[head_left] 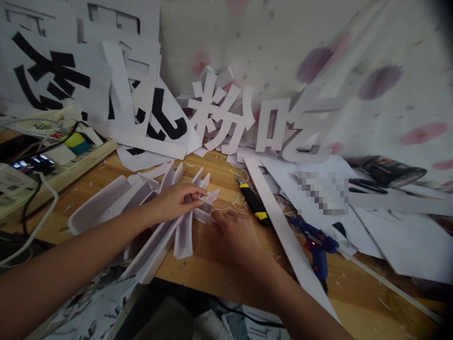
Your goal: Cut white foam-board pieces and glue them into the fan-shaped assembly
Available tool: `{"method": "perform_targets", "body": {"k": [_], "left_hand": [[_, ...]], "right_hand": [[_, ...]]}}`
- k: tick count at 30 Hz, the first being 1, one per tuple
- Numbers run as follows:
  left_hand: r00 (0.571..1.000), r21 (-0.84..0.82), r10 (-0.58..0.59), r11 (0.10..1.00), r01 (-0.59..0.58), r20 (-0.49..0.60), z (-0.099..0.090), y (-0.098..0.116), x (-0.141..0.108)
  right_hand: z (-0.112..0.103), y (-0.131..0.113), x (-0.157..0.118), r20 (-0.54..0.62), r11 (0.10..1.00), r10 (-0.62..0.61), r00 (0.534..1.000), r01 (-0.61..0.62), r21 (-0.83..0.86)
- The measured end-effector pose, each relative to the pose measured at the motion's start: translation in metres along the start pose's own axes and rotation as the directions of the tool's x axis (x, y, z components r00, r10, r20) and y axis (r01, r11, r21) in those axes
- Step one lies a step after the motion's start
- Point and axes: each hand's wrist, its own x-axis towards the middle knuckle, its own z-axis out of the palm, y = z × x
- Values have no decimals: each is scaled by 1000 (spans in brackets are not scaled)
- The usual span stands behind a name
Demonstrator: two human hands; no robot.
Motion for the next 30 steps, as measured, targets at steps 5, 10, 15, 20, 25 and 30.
{"method": "perform_targets", "body": {"k": [5,10,15,20,25,30], "left_hand": [[1000,0,7,1000,-7,1,0,1,0],[1000,28,29,999,-30,11,-1,2,-1],[998,24,50,998,-51,43,-2,2,0],[996,33,76,996,-78,56,-3,2,0],[993,38,95,995,-97,64,-3,1,1],[989,50,118,991,-122,89,-4,1,2]], "right_hand": [[0,0,-4,11,999,24,1000,-24,21],[6,-1,-4,-12,999,36,999,-35,20],[5,0,-2,-26,1000,10,1000,-9,21],[-1,0,-2,1,1000,15,1000,-15,22],[2,0,-4,7,999,26,1000,-26,20],[8,-2,-5,-21,999,28,999,-27,31]]}}
